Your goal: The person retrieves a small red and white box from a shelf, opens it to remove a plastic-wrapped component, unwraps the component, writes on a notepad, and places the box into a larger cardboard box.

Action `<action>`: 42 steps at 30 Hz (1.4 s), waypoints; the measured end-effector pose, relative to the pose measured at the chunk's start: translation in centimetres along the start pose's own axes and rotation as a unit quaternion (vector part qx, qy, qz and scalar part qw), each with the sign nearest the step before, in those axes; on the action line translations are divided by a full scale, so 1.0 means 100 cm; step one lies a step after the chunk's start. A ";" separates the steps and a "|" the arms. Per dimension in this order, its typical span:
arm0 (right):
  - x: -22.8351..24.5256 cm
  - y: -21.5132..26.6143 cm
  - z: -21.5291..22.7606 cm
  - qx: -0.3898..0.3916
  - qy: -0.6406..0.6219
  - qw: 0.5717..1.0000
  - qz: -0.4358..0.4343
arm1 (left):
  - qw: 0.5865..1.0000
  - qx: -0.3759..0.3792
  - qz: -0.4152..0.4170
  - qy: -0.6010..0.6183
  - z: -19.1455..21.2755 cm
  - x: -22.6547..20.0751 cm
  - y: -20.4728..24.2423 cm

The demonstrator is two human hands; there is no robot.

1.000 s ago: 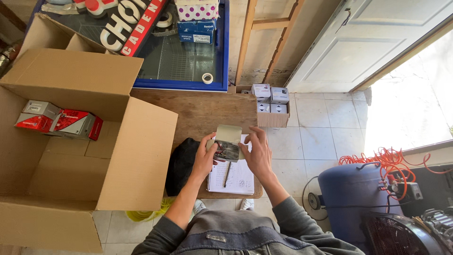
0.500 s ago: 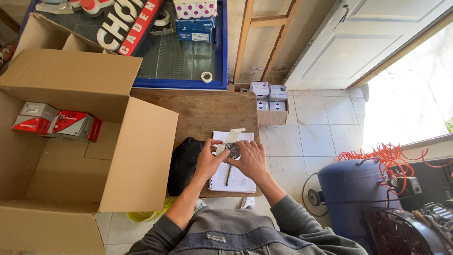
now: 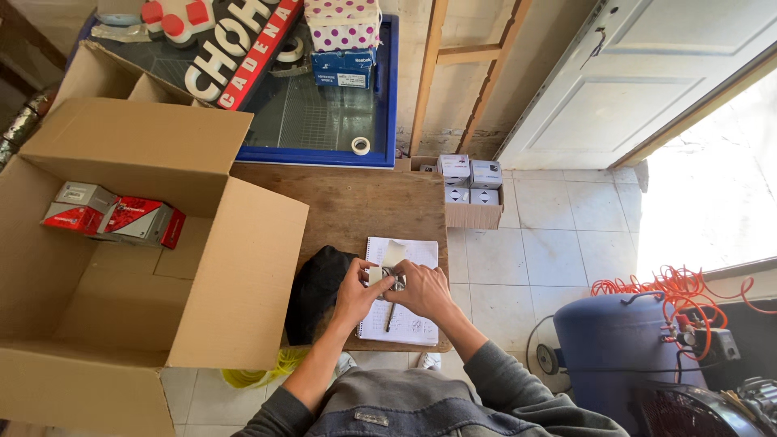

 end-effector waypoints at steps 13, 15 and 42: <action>0.002 0.010 0.012 0.024 -0.073 0.996 -0.036 | 1.000 -0.005 0.010 -0.023 0.003 -0.016 0.006; -0.007 0.000 0.010 0.022 -0.056 0.997 -0.051 | 1.000 0.005 0.003 -0.023 -0.002 -0.020 0.004; -0.026 -0.020 0.020 0.000 -0.161 0.984 -0.078 | 0.993 0.000 -0.003 0.120 -0.003 -0.003 -0.021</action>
Point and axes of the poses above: each hand's wrist, its own y-axis away from the middle knuckle, its own z-axis out of the back of the hand, x = y × z, the point moved 9 cm from there along -y, towards the middle knuckle, and after that the axes turned 14 degrees about -z, right-handed, at the moved point
